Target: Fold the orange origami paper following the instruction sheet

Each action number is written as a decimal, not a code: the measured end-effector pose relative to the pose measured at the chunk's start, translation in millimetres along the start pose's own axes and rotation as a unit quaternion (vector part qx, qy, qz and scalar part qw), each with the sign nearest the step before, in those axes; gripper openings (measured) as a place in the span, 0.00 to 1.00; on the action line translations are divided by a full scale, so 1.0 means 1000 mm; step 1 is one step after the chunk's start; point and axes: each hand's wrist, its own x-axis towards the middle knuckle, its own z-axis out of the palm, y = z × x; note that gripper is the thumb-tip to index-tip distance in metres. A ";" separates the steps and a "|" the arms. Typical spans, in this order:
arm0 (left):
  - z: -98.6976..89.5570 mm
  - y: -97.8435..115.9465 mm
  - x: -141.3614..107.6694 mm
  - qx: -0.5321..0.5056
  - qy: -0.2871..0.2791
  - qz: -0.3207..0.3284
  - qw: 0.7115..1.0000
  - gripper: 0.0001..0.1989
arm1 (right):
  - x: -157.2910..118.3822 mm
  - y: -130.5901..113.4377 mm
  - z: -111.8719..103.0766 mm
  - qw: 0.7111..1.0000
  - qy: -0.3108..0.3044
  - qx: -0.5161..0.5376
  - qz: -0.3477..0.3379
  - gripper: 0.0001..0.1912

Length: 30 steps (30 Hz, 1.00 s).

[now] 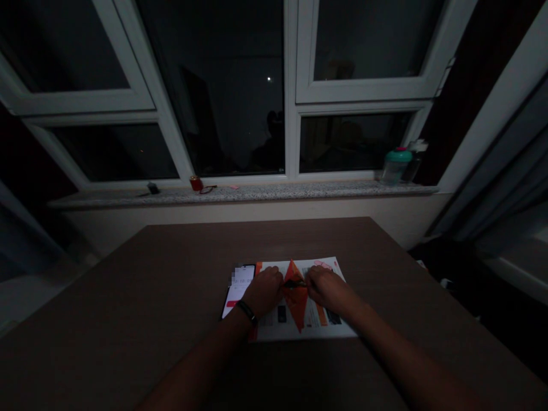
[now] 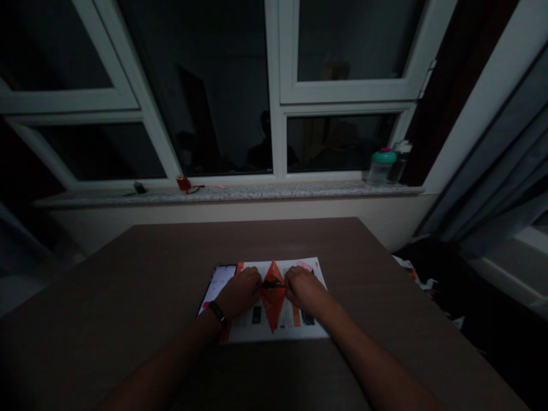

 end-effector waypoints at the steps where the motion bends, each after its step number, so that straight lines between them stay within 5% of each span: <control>1: 0.000 0.000 0.000 0.002 -0.001 0.000 1.000 0.03 | 0.000 0.000 0.000 1.000 -0.003 -0.001 0.001 0.05; 30: 0.006 -0.007 0.008 0.031 -0.045 0.034 0.998 0.07 | 0.006 -0.003 -0.005 0.999 -0.050 -0.013 -0.002 0.07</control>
